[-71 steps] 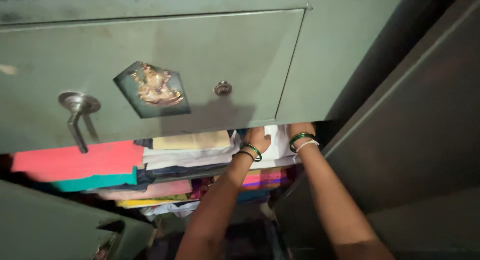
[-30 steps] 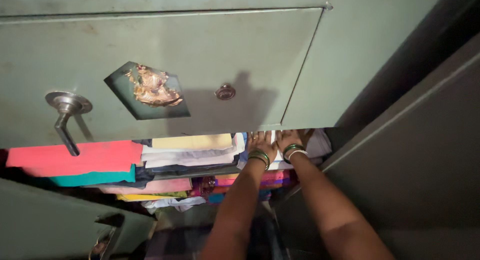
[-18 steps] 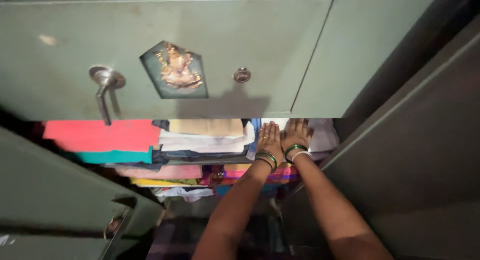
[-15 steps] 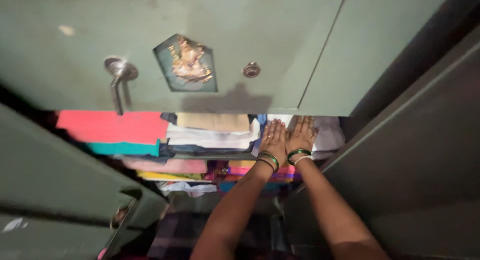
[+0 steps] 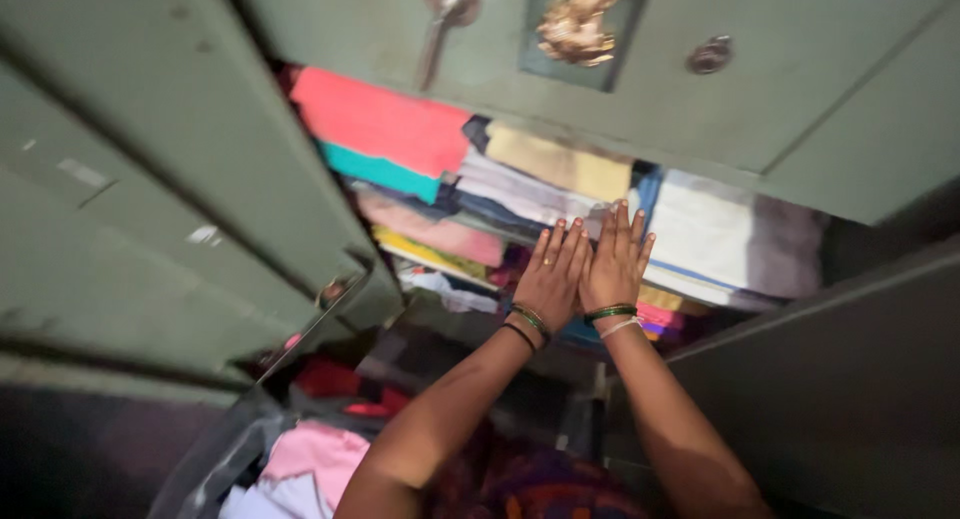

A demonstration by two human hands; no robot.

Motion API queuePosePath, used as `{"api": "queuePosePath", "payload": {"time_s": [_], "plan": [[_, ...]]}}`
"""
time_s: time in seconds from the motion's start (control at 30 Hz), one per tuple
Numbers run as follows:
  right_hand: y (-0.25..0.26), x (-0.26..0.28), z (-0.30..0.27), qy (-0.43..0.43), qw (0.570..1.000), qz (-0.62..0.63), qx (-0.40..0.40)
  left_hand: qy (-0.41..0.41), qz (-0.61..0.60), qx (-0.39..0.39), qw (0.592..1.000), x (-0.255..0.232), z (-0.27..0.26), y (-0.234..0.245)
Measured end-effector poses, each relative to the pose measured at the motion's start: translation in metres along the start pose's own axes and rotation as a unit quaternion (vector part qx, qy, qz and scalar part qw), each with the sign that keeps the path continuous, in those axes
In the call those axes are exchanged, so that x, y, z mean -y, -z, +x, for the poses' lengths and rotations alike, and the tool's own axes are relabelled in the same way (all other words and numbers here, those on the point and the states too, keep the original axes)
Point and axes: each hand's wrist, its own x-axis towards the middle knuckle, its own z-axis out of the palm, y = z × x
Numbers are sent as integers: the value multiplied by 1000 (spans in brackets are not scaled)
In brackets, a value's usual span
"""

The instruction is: The person packs a bag by taking several folded garments from a cupboard and placing them one by one into the bag.

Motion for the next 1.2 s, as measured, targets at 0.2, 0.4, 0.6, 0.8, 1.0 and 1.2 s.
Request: {"api": "queuePosePath", "payload": {"time_s": [0.2, 0.4, 0.6, 0.8, 1.0, 1.2], "plan": [[-11, 68, -21, 89, 996, 33, 5, 71, 52, -40, 995, 31, -62, 34], [-18, 123, -46, 158, 986, 58, 15, 129, 31, -64, 989, 50, -122, 64], [-30, 177, -92, 244, 965, 66, 71, 188, 8, -80, 979, 61, -204, 90], [-51, 239, -157, 317, 932, 118, 133, 307, -12, -43, 951, 61, -295, 104], [-72, 279, -214, 387, 897, 113, 179, 383, -15, -46, 922, 57, -375, 101], [-83, 305, -266, 437, 857, 143, 234, 440, -34, -95, 892, 39, -441, 97]]}}
